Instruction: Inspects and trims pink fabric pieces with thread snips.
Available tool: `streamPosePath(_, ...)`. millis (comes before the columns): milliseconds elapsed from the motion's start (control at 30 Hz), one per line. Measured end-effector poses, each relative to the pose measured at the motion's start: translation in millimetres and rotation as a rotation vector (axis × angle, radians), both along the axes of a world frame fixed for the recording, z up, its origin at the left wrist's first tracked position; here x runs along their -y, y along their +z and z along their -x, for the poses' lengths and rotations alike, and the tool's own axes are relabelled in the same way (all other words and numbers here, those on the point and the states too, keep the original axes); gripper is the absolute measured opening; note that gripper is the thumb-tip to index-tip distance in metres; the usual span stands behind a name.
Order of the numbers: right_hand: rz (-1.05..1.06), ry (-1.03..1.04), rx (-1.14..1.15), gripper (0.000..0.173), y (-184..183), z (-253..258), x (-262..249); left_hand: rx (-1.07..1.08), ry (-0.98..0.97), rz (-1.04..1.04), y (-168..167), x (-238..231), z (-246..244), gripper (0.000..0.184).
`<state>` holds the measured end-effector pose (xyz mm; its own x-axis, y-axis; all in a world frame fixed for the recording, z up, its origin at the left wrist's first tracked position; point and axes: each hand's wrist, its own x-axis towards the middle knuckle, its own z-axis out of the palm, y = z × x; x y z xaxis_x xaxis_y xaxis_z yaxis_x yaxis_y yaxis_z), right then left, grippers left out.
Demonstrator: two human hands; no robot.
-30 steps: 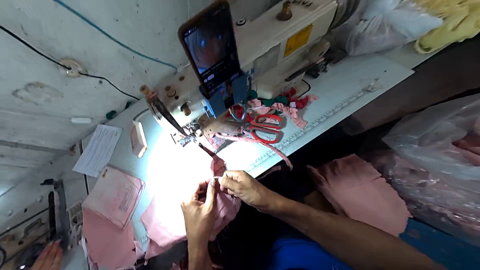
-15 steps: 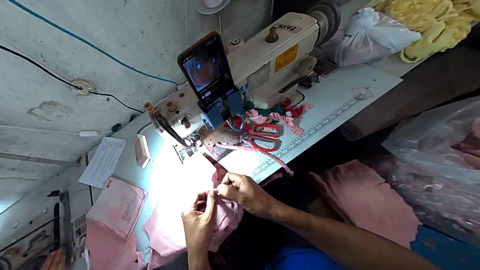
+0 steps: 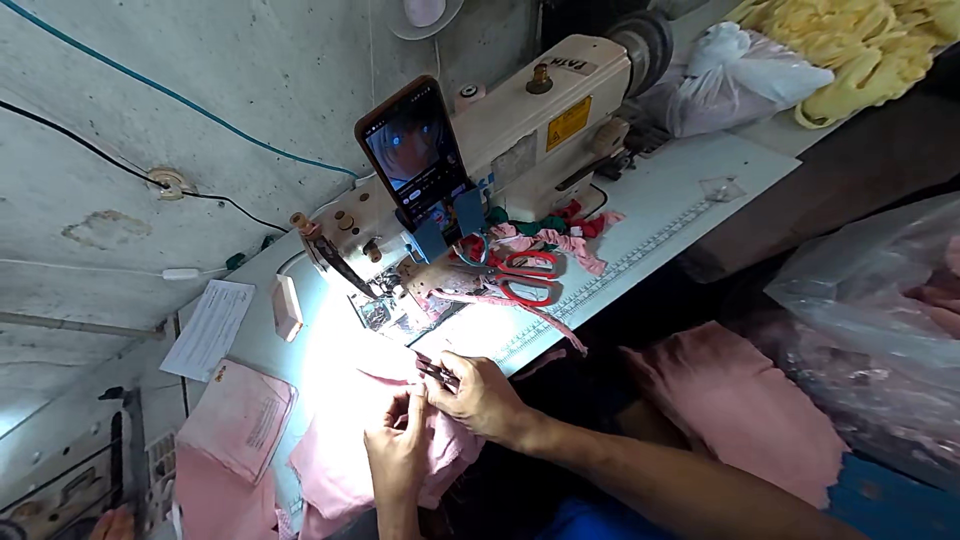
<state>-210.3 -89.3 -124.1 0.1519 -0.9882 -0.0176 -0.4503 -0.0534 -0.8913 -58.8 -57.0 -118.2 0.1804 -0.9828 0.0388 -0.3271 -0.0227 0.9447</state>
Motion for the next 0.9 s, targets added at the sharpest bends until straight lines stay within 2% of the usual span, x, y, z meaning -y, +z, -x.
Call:
streamPosePath(167, -0.025, 0.093, -0.011, 0.031, 2, 5, 0, -0.031, -0.037, -0.082, 3, 2, -9, 0.013)
streamPosePath(300, 0.085, 0.037, -0.094, 0.03, -1, 2, -4, 0.114, 0.029, -0.042, 6, 1, -2, 0.015)
streamPosePath(400, 0.153, -0.001, -0.09, 0.027, -6, -1, -6, 0.116, 0.055, -0.008, 5, 2, 0, 0.013)
streamPosePath(500, 0.218, 0.064, -0.106, 0.026, -4, 5, -4, 0.078, 0.027, -0.024, 4, 2, -5, 0.013)
streamPosePath(633, 0.168, 0.133, -0.135, 0.025, 5, 12, 2, 0.07, -0.022, -0.028, 5, 0, -8, 0.016)
streamPosePath(800, -0.072, 0.104, -0.026, 0.032, 7, 9, 3, 0.046, -0.014, -0.04, 6, 0, -5, 0.016)
streamPosePath(900, 0.006, 0.042, -0.006, 0.036, 9, 7, -6, 0.043, 0.0, -0.037, 4, 2, -5, 0.014)
